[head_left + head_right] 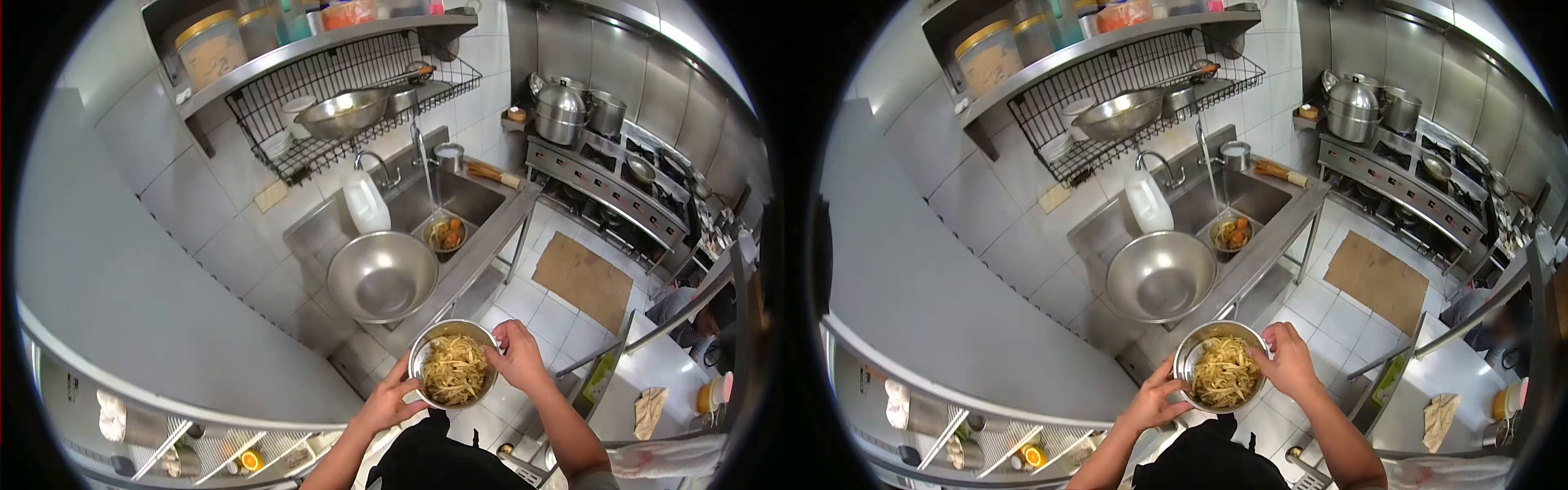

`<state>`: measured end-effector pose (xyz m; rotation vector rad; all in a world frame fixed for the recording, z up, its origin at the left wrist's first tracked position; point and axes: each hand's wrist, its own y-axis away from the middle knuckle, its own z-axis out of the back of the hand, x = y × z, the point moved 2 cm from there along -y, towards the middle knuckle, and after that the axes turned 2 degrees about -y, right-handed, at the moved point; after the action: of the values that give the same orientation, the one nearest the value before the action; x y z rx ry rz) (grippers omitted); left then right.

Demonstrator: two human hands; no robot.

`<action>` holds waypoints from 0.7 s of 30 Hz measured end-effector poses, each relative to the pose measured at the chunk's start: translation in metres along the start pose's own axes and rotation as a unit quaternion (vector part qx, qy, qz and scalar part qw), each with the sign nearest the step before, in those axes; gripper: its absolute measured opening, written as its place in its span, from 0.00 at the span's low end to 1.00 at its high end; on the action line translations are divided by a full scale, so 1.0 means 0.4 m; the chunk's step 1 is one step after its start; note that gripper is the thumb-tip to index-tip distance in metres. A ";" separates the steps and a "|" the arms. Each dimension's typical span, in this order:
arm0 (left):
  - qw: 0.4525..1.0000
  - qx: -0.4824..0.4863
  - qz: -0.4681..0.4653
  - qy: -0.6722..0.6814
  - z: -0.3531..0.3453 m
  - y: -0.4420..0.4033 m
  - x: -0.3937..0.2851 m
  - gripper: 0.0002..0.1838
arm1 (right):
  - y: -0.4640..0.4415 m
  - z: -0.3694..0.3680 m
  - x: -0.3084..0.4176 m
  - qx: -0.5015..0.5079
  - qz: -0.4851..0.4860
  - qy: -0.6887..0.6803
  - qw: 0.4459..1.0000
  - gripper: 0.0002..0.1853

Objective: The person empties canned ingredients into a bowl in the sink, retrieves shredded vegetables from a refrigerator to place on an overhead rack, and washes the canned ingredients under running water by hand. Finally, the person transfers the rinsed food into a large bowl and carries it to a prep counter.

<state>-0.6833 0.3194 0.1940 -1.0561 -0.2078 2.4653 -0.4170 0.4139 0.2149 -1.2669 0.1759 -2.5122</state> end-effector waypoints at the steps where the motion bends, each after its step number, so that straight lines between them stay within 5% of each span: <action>1: 1.000 -0.001 -0.007 -0.002 0.013 -0.024 0.010 0.18 | -0.025 -0.015 -0.037 -0.007 0.002 0.001 1.000 0.14; 4: 1.000 -0.005 -0.010 0.001 0.051 -0.126 0.053 0.18 | -0.107 -0.061 -0.128 0.091 -0.219 -0.307 0.922 0.11; 9: 0.998 0.017 -0.030 0.055 0.028 -0.270 0.138 0.17 | -0.214 -0.044 -0.172 0.032 -0.220 -0.322 0.920 0.10; 15: 0.984 0.043 0.050 0.164 -0.014 -0.421 0.119 0.25 | -0.264 0.020 -0.299 0.003 -0.268 -0.407 0.873 0.13; 21: 0.996 0.003 0.059 0.070 -0.062 -0.399 0.181 0.22 | -0.392 0.033 -0.319 0.130 -0.271 -0.373 0.878 0.13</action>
<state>-0.6548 0.4934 0.1787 -1.2662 -0.0970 2.4796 -0.3715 0.6050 0.1652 -2.2663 -0.7625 -2.0896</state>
